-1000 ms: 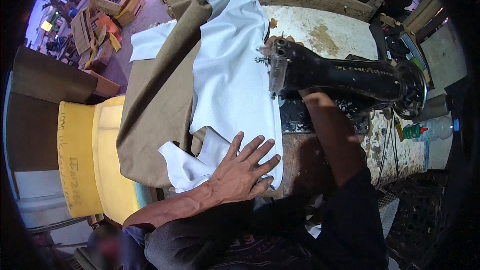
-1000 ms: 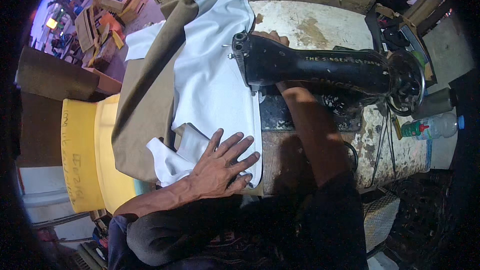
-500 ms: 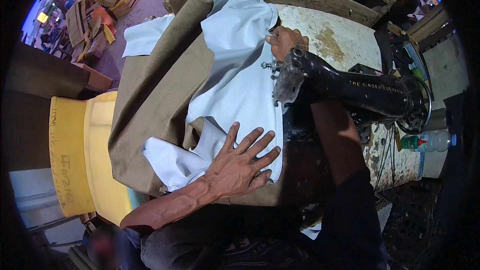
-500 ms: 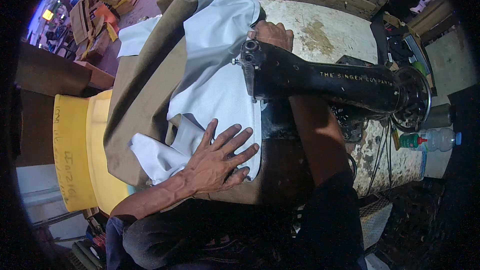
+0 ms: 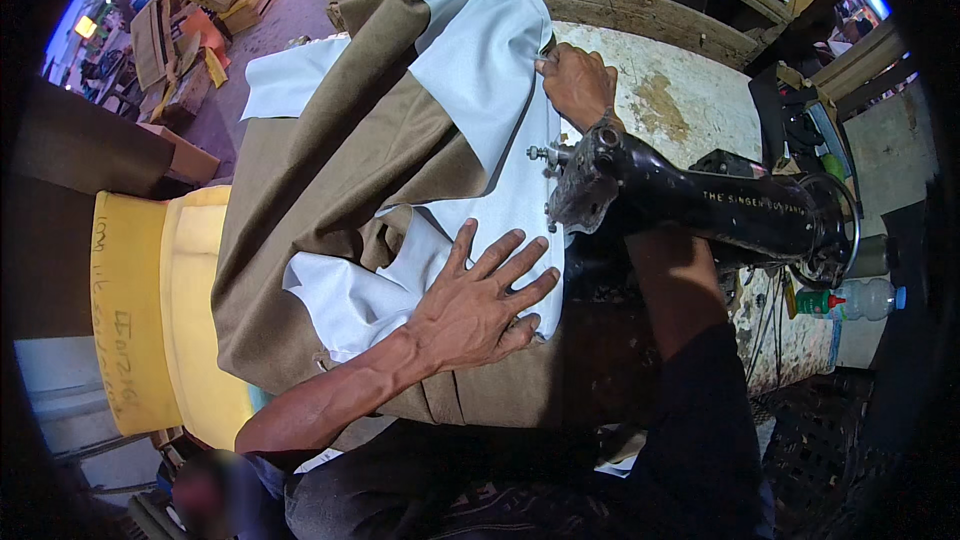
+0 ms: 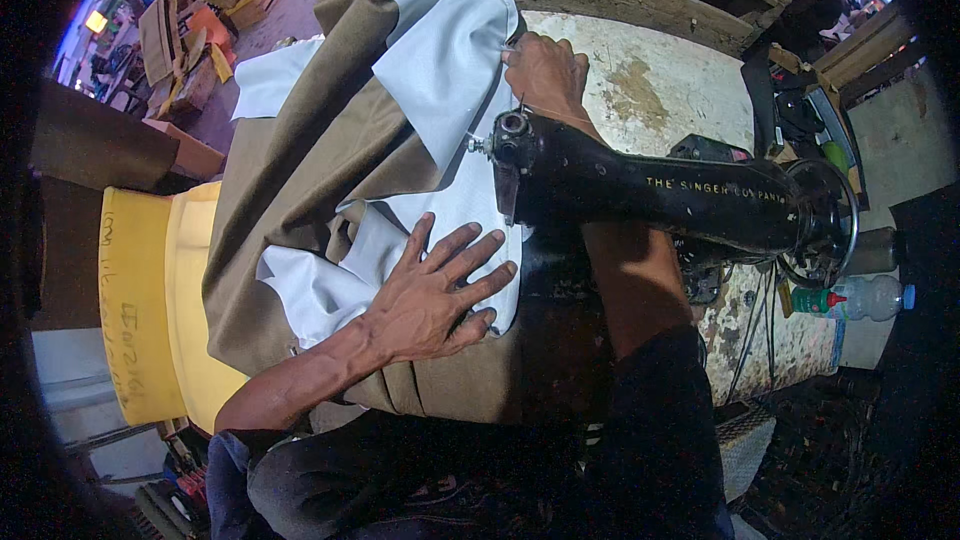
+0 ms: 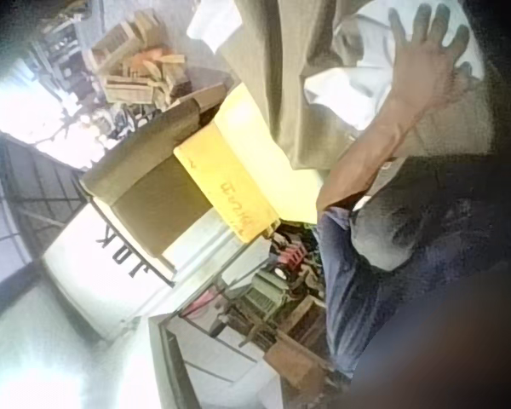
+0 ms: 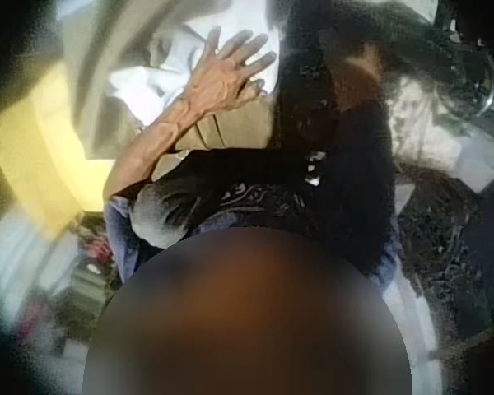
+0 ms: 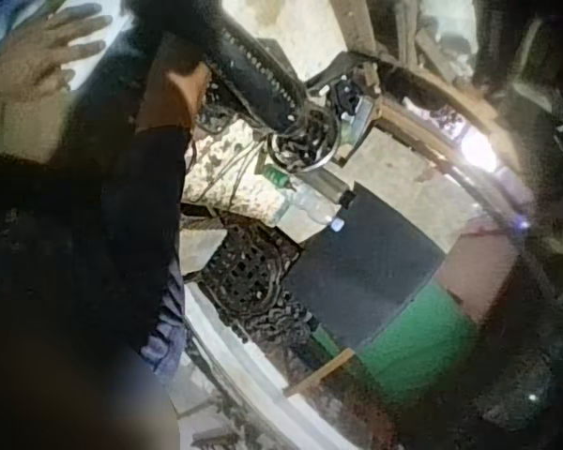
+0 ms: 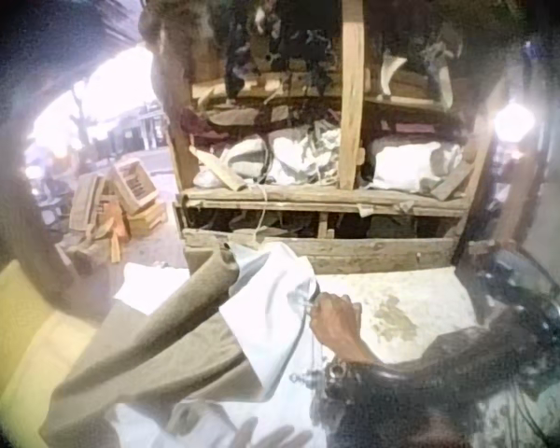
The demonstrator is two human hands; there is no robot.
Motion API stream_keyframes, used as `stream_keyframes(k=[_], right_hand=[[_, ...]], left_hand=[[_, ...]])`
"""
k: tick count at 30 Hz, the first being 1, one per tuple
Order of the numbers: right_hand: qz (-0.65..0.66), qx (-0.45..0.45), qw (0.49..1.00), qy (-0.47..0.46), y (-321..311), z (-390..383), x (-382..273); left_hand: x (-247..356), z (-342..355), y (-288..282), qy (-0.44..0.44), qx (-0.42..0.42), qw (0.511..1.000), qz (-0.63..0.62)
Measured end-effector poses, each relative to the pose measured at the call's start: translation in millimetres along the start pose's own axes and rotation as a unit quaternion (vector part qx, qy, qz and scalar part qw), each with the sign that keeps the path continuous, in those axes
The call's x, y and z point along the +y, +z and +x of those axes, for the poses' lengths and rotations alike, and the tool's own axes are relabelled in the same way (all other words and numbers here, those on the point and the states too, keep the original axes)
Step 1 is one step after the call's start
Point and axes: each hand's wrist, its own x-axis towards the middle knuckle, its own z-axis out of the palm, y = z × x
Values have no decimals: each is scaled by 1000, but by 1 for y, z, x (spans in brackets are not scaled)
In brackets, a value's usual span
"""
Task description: The person operates a manual sewing machine to stitch together beige and white fabric pieces. They guide the fabric under the needle, trim threads with scissors, and then fit the sewn cover onto a yellow foam cushion.
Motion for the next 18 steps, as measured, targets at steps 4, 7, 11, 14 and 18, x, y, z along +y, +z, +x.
stream_keyframes(k=[4,7,11,14,18], right_hand=[[-1,6,1000,-2,3,12,3],[11,20,1000,-1,5,19,4],[-1,28,1000,12,9,29,5],[2,48,999,-1,12,33,7],[-12,68,998,10,16,37,9]], left_hand=[[-9,8,-2,8,21,1000,16],[-15,14,-3,9,21,1000,20],[-23,20,-2,28,30,998,42],[-28,22,2,46,56,996,43],[-34,29,0,67,76,993,56]])
